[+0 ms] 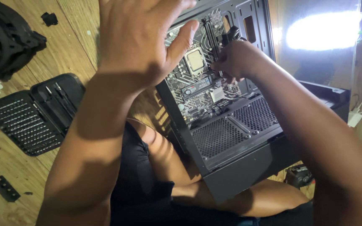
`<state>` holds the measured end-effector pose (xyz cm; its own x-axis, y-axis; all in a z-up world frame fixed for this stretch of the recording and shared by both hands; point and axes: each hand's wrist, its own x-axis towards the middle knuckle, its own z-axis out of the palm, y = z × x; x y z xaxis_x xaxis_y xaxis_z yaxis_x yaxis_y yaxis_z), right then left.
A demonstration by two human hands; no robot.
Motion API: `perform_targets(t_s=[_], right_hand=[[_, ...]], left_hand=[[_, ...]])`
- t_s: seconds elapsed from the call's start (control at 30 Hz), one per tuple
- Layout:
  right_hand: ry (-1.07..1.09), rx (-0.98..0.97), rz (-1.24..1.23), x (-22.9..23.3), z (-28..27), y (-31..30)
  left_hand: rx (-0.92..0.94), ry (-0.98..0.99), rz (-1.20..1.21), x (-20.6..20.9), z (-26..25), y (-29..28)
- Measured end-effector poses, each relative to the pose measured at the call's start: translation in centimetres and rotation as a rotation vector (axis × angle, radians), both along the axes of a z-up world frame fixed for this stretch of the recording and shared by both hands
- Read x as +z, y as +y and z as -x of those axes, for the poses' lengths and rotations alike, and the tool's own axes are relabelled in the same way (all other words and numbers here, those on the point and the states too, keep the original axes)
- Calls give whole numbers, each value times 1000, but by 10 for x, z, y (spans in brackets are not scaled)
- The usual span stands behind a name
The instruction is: The person installs a CPU into a motherboard inside a computer case. They then use a red tool to secure the CPU and a white handheld device to clean the interior of the case.
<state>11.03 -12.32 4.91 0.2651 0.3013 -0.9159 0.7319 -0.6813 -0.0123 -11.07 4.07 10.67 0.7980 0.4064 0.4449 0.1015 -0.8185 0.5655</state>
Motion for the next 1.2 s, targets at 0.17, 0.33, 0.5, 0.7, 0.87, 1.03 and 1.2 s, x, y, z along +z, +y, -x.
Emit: perform_targets(t_s=[0.17, 0.33, 0.5, 0.7, 0.87, 1.03, 1.2], right_hand=[[-67, -44, -359, 21, 12, -18], [-74, -94, -724, 32, 19, -20], [-38, 238, -925, 39, 15, -20], [-144, 507, -1018, 45, 21, -33], [-168, 602, -831, 49, 31, -35], [-160, 657, -334, 62, 46, -30], [-112, 653, -16, 48, 53, -21]], left_hand=[[-5, -25, -17, -5, 0, 1], [-9, -42, 5, -8, -2, 1], [-11, -70, 31, -11, 0, 1], [-5, -86, 25, -13, -2, 1], [-21, -79, 22, -16, -4, 3], [-16, -85, 6, -15, -3, 2], [-25, -75, 28, -14, -1, 2]])
